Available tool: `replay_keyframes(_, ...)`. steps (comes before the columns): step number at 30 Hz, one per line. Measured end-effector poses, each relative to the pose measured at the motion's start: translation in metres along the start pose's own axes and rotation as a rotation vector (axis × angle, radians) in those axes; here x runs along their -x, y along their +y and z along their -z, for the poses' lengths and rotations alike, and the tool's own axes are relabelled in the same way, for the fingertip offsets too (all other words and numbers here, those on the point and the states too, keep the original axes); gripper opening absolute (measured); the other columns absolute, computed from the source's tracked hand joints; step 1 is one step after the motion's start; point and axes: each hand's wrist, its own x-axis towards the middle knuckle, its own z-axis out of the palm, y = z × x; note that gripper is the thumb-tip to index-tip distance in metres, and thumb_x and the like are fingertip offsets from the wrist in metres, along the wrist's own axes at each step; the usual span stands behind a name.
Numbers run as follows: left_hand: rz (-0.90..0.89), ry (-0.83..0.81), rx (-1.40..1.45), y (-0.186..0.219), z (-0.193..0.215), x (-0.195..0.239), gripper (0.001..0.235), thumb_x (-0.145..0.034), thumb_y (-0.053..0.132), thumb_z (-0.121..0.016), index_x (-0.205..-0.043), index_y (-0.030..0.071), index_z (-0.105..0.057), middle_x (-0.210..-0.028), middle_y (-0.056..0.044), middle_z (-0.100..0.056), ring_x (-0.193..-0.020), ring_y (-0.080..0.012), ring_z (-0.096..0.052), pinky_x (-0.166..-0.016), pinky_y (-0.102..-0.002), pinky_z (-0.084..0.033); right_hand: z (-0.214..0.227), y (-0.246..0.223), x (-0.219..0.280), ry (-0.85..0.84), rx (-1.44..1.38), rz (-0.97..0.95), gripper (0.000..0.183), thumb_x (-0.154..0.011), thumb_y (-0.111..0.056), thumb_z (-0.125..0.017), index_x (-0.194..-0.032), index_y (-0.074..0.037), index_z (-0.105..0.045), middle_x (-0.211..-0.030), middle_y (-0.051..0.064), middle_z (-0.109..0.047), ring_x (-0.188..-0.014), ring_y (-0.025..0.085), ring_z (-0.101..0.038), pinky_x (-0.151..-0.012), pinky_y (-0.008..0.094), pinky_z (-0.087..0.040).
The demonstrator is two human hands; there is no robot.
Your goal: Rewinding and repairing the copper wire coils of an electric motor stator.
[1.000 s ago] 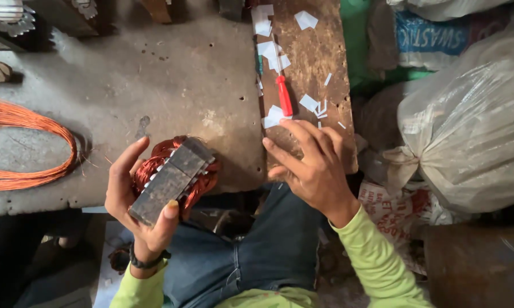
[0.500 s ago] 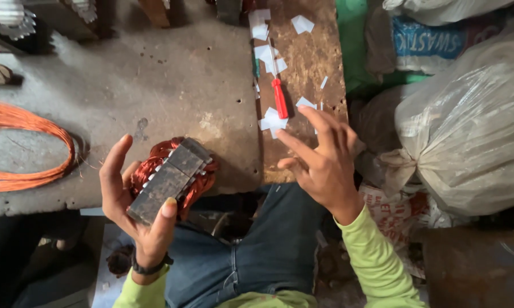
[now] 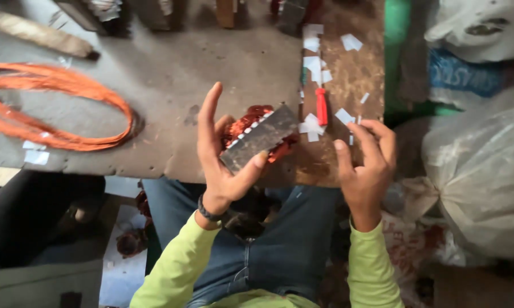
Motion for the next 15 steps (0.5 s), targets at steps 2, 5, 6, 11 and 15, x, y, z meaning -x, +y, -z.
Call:
replay_keyframes(2, -0.172, -0.058, -0.037, 0.008, 0.018, 0.004, 0.111, -0.085, 0.04, -0.079, -0.168, 0.005, -0.015, -0.119, -0.013, -0.059, -0.1, -0.0233, -0.06, -0.097, -0.031, -0.047, 0.0, -0.002, 0.001, 0.003, -0.001, -0.003, 0.031, -0.092, -0.006, -0.078, -0.122, -0.001, -0.072, -0.128, 0.016, -0.062, -0.119, 0.034, -0.062, -0.104, 0.043, -0.05)
replay_keyframes(5, -0.376, 0.092, -0.251, -0.007, 0.064, 0.018, 0.091, -0.093, 0.035, -0.076, -0.159, 0.006, -0.02, -0.13, -0.013, -0.06, -0.117, -0.0243, -0.063, -0.106, -0.034, -0.049, 0.0, -0.002, 0.0, 0.011, 0.011, -0.012, 0.031, -0.092, -0.007, -0.078, -0.122, -0.001, -0.071, -0.128, 0.016, -0.061, -0.12, 0.034, -0.061, -0.104, 0.043, -0.049)
replay_keyframes(6, -0.402, 0.312, -0.435, -0.016, 0.083, 0.025, 0.075, -0.094, 0.03, -0.074, -0.152, 0.004, -0.033, -0.122, -0.014, -0.062, -0.111, -0.0222, -0.065, -0.096, -0.035, -0.05, 0.0, -0.002, 0.001, 0.012, 0.016, -0.019, 0.032, -0.092, -0.007, -0.079, -0.123, 0.0, -0.071, -0.128, 0.016, -0.06, -0.12, 0.034, -0.061, -0.104, 0.043, -0.049)
replay_keyframes(11, -0.432, 0.388, -1.02, 0.048, 0.124, 0.002, 0.037, -0.096, 0.01, -0.079, -0.127, 0.0, -0.062, -0.115, -0.014, -0.064, -0.106, -0.0271, -0.065, -0.094, -0.043, -0.051, -0.001, -0.004, 0.002, 0.017, 0.06, -0.018, 0.032, -0.091, -0.007, -0.079, -0.121, -0.001, -0.071, -0.126, 0.015, -0.062, -0.119, 0.034, -0.062, -0.104, 0.044, -0.049)
replay_keyframes(15, -0.356, 0.106, -1.238, 0.02, 0.154, -0.005, 0.012, -0.099, 0.008, -0.079, -0.108, 0.005, -0.071, -0.115, -0.01, -0.07, -0.108, -0.0325, -0.064, -0.101, -0.044, -0.05, -0.002, -0.003, 0.003, 0.032, 0.073, -0.021, 0.03, -0.091, -0.007, -0.079, -0.12, -0.001, -0.072, -0.126, 0.014, -0.062, -0.118, 0.033, -0.062, -0.103, 0.044, -0.049)
